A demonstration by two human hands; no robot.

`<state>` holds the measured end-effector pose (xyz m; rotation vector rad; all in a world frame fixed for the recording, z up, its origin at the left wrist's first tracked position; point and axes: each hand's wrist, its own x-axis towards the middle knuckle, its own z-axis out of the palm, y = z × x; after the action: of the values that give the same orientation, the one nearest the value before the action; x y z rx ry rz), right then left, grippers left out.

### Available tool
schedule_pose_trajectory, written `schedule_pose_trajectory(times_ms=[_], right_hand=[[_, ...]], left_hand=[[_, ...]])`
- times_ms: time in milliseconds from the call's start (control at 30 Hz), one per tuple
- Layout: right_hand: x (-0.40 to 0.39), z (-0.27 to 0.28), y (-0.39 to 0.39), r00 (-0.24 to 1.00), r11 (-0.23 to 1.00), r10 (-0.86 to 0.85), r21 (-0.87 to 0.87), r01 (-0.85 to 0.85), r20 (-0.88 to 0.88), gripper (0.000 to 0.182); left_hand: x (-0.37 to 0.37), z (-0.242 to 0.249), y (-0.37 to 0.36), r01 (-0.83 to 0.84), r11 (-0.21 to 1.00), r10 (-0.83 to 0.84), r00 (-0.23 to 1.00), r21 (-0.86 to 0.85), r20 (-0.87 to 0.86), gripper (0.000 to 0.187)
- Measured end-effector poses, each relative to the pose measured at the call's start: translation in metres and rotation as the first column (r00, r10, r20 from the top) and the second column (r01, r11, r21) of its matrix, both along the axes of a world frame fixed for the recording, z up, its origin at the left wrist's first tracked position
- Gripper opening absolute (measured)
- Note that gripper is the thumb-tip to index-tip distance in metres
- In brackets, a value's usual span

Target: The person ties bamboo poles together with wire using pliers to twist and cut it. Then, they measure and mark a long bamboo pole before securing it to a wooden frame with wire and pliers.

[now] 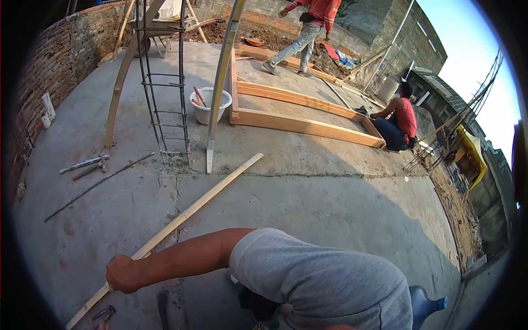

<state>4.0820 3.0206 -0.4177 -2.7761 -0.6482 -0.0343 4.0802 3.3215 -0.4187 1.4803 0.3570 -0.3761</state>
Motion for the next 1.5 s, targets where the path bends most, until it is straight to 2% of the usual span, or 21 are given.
schedule_pose_trajectory(times_ms=[33, 100, 167, 233, 267, 333, 400, 467, 600, 667, 733, 833, 967, 1067, 1100, 1167, 1200, 1267, 1300, 1333, 1500], right_hand=[[-0.004, -0.004, -0.004, 0.999, 0.999, 0.03, -0.043, -0.029, 0.012, 0.029], [-0.009, -0.009, -0.016, 0.999, 0.994, 0.041, -0.098, -0.042, -0.007, 0.026], [-0.009, -0.009, -0.034, 0.998, 0.991, 0.012, -0.132, -0.019, -0.06, 0.025], [-0.009, -0.004, -0.055, 0.997, 0.994, 0.033, -0.106, -0.04, -0.068, 0.023], [-0.01, -0.003, -0.068, 0.996, 0.994, 0.044, -0.096, -0.051, -0.078, 0.023], [-0.009, -0.003, -0.09, 0.996, 0.995, 0.021, -0.094, -0.029, -0.085, 0.022], [-0.011, -0.001, -0.109, 0.995, 0.992, -0.01, -0.129, -0.003, -0.1, 0.02], [-0.022, 0.001, -0.124, 0.991, 0.98, -0.051, -0.198, 0.025, -0.127, 0.017], [-0.039, -0.035, -0.142, 0.974, 0.925, -0.144, -0.373, 0.071, -0.173, 0.014], [-0.045, -0.039, -0.151, 0.964, 0.874, -0.148, -0.485, 0.024, -0.219, 0.014], [-0.045, -0.034, -0.156, 0.964, 0.862, -0.182, -0.503, 0.061, -0.195, 0.014], [-0.037, -0.035, -0.159, 0.966, 0.857, -0.216, -0.502, 0.118, -0.142, 0.013], [-0.017, -0.054, -0.161, 0.968, 0.856, -0.247, -0.48, 0.192, -0.053, 0.013], [-0.014, -0.044, -0.168, 0.945, 0.836, -0.319, -0.45, 0.314, 0.067, 0.015], [-0.009, -0.053, -0.171, 0.941, 0.837, -0.322, -0.434, 0.333, 0.101, 0.016], [-0.006, -0.049, -0.179, 0.912, 0.854, -0.338, -0.332, 0.4, 0.23, 0.015], [-0.008, -0.044, -0.186, 0.899, 0.879, -0.348, -0.241, 0.412, 0.267, 0.017], [-0.003, -0.039, -0.196, 0.873, 0.844, -0.411, -0.252, 0.473, 0.262, 0.022], [-0.004, -0.032, -0.198, 0.857, 0.82, -0.453, -0.262, 0.509, 0.245, 0.024], [-0.001, -0.031, -0.202, 0.845, 0.795, -0.476, -0.293, 0.532, 0.242, 0.026], [0.007, -0.023, -0.201, 0.762, 0.771, -0.567, -0.125, 0.625, 0.314, 0.043]], left_hand=[[0.025, 0.003, -0.026, 0.063, 0.998, -0.062, 0.997, -0.025, 0.051, 0.071], [0.119, -0.047, -0.023, 0.191, 0.963, -0.168, 0.977, -0.189, 0.13, 0.07], [0.131, 0.004, -0.076, 0.082, 0.996, -0.084, 0.971, 0.018, 0.225, 0.071], [0.178, 0.032, -0.083, -0.049, 0.999, 0.045, 0.935, 0.002, 0.351, 0.049], [0.228, 0.031, -0.052, 0.037, 0.996, -0.07, 0.897, 0.085, 0.437, 0.051], [0.261, 0.045, -0.053, -0.097, 0.983, 0.006, 0.87, 0.158, 0.493, 0.051], [0.242, 0.11, -0.119, -0.492, 0.859, 0.385, 0.803, 0.141, 0.454, 0.046], [0.248, 0.095, -0.124, -0.498, 0.839, 0.275, 0.737, 0.221, 0.617, 0.044], [0.276, 0.016, -0.109, -0.535, 0.76, -0.026, 0.544, 0.37, 0.839, 0.041], [0.322, -0.04, -0.084, -0.455, 0.786, -0.08, 0.596, 0.418, 0.799, 0.049], [0.362, -0.075, -0.071, -0.369, 0.808, -0.139, 0.638, 0.459, 0.757, 0.058], [0.343, -0.066, -0.075, -0.352, 0.742, -0.317, 0.566, 0.571, 0.761, 0.045], [0.295, -0.046, -0.062, -0.317, 0.655, -0.503, 0.493, 0.685, 0.709, 0.04], [0.243, -0.023, -0.078, -0.085, 0.646, -0.593, 0.57, 0.759, 0.569, 0.037], [0.22, -0.003, -0.083, 0.052, 0.601, -0.632, 0.641, 0.798, 0.434, 0.035], [0.172, 0.018, -0.115, 0.076, 0.735, -0.549, 0.65, 0.673, 0.526, 0.034], [0.172, 0.018, -0.115, 0.116, 0.694, -0.62, 0.598, 0.711, 0.508, 0.034], [0.154, 0.034, -0.129, 0.112, 0.664, -0.632, 0.611, 0.739, 0.476, 0.034], [0.152, 0.037, -0.131, 0.127, 0.672, -0.619, 0.637, 0.729, 0.46, 0.033], [0.155, 0.029, -0.13, 0.123, 0.721, -0.607, 0.585, 0.682, 0.538, 0.032], [0.144, 0.036, -0.141, 0.183, 0.72, -0.637, 0.559, 0.67, 0.532, 0.033]])
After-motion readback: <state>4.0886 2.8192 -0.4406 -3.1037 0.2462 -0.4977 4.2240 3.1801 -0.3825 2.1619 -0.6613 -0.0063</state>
